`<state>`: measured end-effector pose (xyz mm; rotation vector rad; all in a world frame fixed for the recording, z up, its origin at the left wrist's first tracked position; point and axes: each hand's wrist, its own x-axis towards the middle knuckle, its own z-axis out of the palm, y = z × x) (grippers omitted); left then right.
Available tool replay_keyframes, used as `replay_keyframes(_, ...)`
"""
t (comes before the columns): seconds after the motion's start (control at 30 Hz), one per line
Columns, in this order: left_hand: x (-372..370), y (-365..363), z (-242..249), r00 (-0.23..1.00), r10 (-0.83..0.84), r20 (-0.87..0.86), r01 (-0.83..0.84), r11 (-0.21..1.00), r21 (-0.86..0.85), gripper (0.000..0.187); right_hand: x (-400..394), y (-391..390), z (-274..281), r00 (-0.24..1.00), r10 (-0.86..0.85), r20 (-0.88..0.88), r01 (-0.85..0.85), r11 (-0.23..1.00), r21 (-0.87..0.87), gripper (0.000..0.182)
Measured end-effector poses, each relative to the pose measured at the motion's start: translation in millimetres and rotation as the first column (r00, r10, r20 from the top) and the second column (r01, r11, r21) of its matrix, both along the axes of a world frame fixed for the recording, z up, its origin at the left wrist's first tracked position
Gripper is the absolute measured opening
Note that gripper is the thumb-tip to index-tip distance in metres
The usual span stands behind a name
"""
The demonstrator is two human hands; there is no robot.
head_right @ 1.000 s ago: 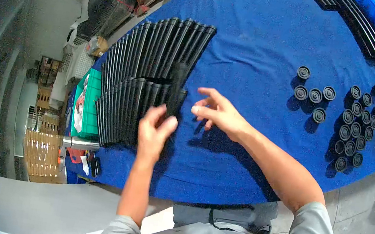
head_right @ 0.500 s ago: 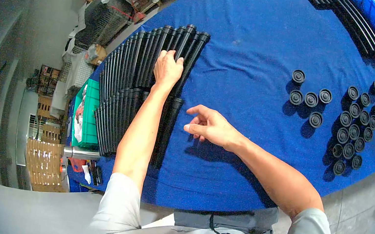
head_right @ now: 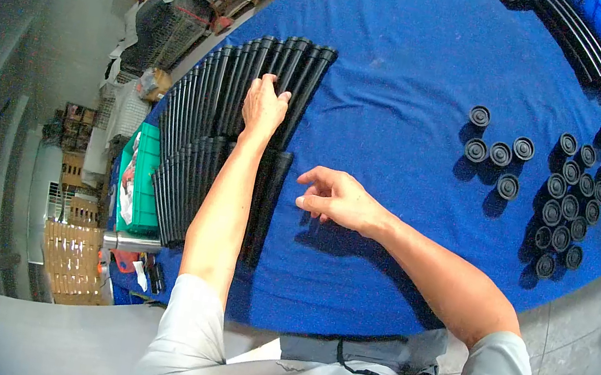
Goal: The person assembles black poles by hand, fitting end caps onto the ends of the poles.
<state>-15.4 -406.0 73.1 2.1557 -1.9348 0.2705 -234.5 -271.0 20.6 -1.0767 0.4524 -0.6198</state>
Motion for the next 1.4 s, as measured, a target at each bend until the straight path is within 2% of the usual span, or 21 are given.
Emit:
replay_keyframes(0.23,3.8,8.5,1.3,0.999,-0.041,0.019,0.043,0.997,-0.070,0.049,5.9,2.6,-10.1,0.998,-0.042,0.054,0.042,0.999,-0.003,0.043)
replay_keyframes(0.4,-11.3,17.0,5.7,0.998,0.044,0.055,-0.048,0.995,0.085,0.054,2.6,1.2,-4.1,0.999,-0.039,0.000,0.039,0.999,-0.038,0.043)
replay_keyframes(0.47,-6.1,14.8,-1.1,0.998,-0.003,0.065,0.001,1.000,0.029,0.051,0.7,2.0,-1.3,0.999,-0.040,-0.001,0.040,0.998,-0.041,0.043)
replay_keyframes(0.6,-15.1,12.8,-3.1,0.987,-0.138,0.078,0.149,0.975,-0.167,0.041,3.8,1.0,-5.8,0.999,-0.045,0.014,0.046,0.997,-0.067,0.032)
replay_keyframes(0.63,-21.6,12.2,-2.9,0.982,-0.181,0.058,0.189,0.965,-0.182,0.039,5.6,1.5,-7.2,0.997,-0.066,0.027,0.068,0.994,-0.083,0.025)
replay_keyframes(0.73,-44.2,14.4,-9.8,0.945,-0.325,0.040,0.326,0.920,-0.219,0.030,7.6,1.0,-9.4,0.999,-0.041,0.028,0.042,0.997,-0.066,0.021)
replay_keyframes(0.83,-66.4,27.1,-15.8,0.884,-0.467,-0.006,0.461,0.874,-0.152,0.022,4.3,1.9,-5.5,0.997,-0.023,-0.069,0.011,0.984,-0.175,0.018)
replay_keyframes(0.93,-87.9,36.4,-17.5,0.829,-0.549,-0.102,0.536,0.834,-0.131,0.021,-0.1,8.6,-1.6,0.992,-0.109,-0.067,0.054,0.831,-0.554,0.019)
replay_keyframes(1.07,-108.2,40.2,-18.2,0.755,-0.621,-0.210,0.611,0.783,-0.119,0.021,4.0,12.3,-5.5,0.990,-0.091,-0.112,-0.001,0.775,-0.632,0.022)
replay_keyframes(1.1,-112.4,40.3,-20.0,0.723,-0.643,-0.252,0.638,0.762,-0.111,0.024,7.5,14.0,-10.5,0.988,-0.094,-0.124,-0.020,0.712,-0.702,0.023)
replay_keyframes(1.13,-120.8,43.0,-15.1,0.713,-0.551,-0.433,0.620,0.784,0.023,0.027,8.5,14.6,-12.6,0.984,-0.107,-0.140,-0.040,0.636,-0.771,0.025)
replay_keyframes(1.17,-124.0,40.7,-20.3,0.655,-0.646,-0.392,0.689,0.724,-0.041,0.033,7.6,16.4,-12.2,0.986,-0.105,-0.133,-0.051,0.564,-0.824,0.030)
replay_keyframes(1.2,-127.1,36.5,-28.6,0.590,-0.731,-0.343,0.750,0.654,-0.105,0.040,5.5,18.1,-7.8,0.983,-0.030,-0.181,-0.131,0.574,-0.808,0.033)
replay_keyframes(1.23,-131.7,34.8,-31.6,0.586,-0.754,-0.296,0.778,0.626,-0.055,0.052,3.3,19.9,-0.3,0.965,0.008,-0.264,-0.224,0.553,-0.802,0.034)
replay_keyframes(1.27,-135.3,33.6,-37.5,0.601,-0.731,-0.323,0.771,0.636,-0.005,0.055,1.8,21.9,4.9,0.938,0.051,-0.343,-0.315,0.538,-0.782,0.036)
replay_keyframes(1.4,-139.3,33.6,-67.4,0.662,-0.717,-0.217,0.737,0.676,0.014,0.052,0.7,31.1,12.3,0.900,0.105,-0.422,-0.416,0.491,-0.765,0.038)
